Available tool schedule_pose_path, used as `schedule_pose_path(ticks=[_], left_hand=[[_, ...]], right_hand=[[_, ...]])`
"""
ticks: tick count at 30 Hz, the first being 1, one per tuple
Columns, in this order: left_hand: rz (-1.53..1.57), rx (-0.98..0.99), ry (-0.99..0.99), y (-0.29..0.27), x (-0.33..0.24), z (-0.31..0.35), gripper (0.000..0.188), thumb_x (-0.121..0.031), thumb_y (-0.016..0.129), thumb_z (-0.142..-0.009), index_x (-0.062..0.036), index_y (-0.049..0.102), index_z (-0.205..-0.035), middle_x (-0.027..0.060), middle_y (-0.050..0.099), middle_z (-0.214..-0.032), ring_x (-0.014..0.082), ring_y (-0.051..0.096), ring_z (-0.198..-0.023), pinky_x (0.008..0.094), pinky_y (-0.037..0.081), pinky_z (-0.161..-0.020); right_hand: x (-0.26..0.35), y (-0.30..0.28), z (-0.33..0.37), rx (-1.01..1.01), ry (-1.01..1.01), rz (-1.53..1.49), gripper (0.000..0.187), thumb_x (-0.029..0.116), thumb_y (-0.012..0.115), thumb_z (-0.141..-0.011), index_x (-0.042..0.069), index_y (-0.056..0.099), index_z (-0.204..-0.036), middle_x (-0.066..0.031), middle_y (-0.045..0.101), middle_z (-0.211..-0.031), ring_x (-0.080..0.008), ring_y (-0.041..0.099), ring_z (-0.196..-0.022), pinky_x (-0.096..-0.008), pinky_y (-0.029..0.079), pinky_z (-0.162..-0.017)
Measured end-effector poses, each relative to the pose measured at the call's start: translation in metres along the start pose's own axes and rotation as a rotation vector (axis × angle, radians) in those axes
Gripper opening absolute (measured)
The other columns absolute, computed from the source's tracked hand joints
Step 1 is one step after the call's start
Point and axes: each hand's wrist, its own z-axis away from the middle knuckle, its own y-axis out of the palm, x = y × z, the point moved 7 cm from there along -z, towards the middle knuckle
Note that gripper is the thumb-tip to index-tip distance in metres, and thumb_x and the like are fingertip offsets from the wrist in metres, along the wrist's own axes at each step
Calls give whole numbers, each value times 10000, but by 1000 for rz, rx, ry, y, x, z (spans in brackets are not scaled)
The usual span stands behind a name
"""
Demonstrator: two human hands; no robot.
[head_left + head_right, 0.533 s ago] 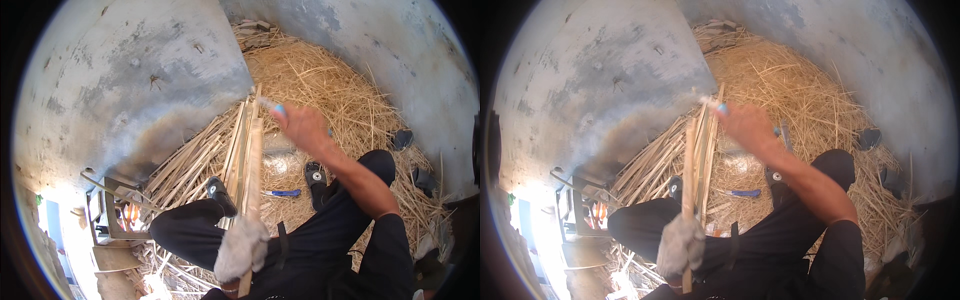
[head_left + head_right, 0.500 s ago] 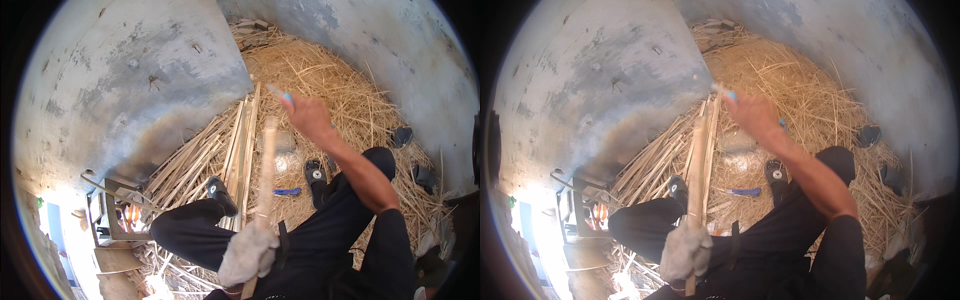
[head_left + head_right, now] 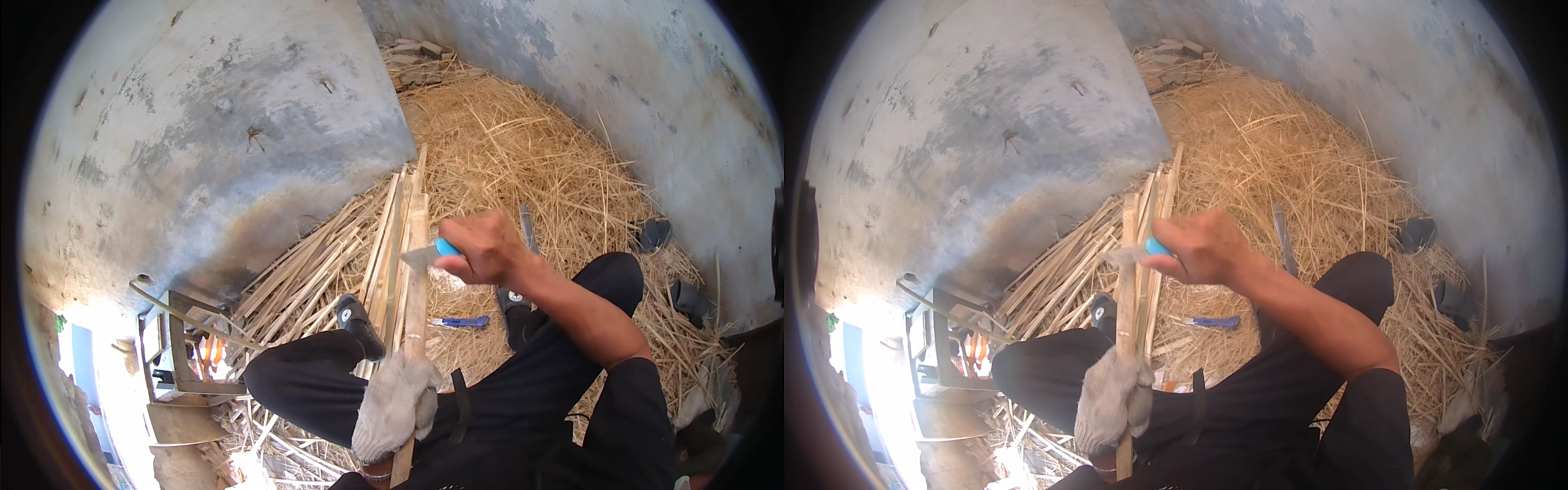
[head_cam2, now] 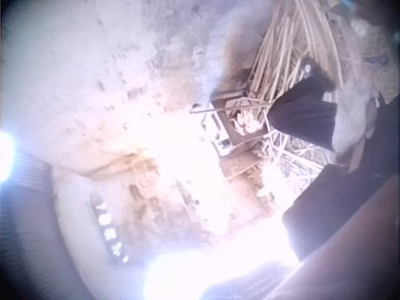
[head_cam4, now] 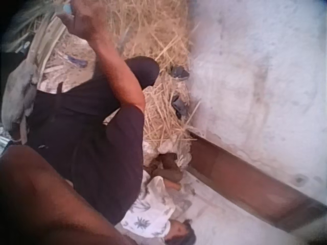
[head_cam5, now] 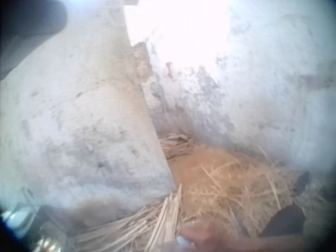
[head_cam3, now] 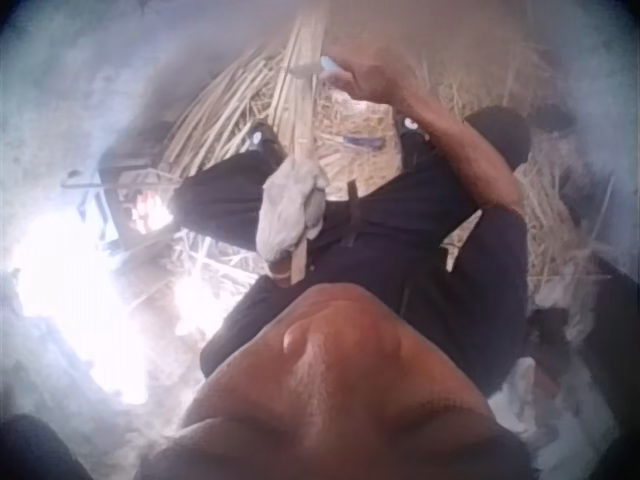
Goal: The person sits on a straw-covered floor and uses a utility knife to shave thin strips from a bamboo stick. They hold the stick with a gloved left hand and repeatedly scrape along its length, producing fine shavings that fall onto the straw.
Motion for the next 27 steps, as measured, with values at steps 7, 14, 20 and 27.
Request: schedule_pose_path(ticks=[7, 14, 20, 27], left_hand=[[-33, 117, -33, 20, -8, 12, 315, -274, 521, -999, 13, 604, -902, 50, 499, -507, 116, 440, -370, 260, 319, -351], [112, -32, -19, 0, 0, -3, 306, -280, 537, -1010, 9, 585, -922, 27, 443, -484, 112, 390, -347, 259, 310, -341], [43, -62, -10, 2, -4, 1, 285, -278, 561, -1000, -6, 568, -919, 19, 432, -480, 114, 401, -354, 271, 322, -349], [-73, -159, -25, -2, -5, -7, 343, -329, 534, -996, -6, 583, -891, 17, 443, -487, 116, 402, -352, 277, 317, -344]], right_hand=[[-103, -41, -19, -153, 463, 148, 462, 421, 428, -1063, 105, 510, -736, 41, 393, -484, -118, 398, -368, -320, 296, -324], [6, -25, -4, 16, -82, -168, 471, 468, 531, -1005, 88, 484, -729, -61, 454, -534, -221, 481, -421, -378, 384, -420], [14, -2, 0, 82, 7, -47, 513, 504, 468, -1022, 76, 485, -739, -95, 462, -544, -292, 525, -450, -400, 398, -437], [-10, -1, -12, -47, 29, 174, 497, 499, 493, -1016, 85, 506, -743, -80, 519, -540, -250, 501, -403, -380, 397, -401]])
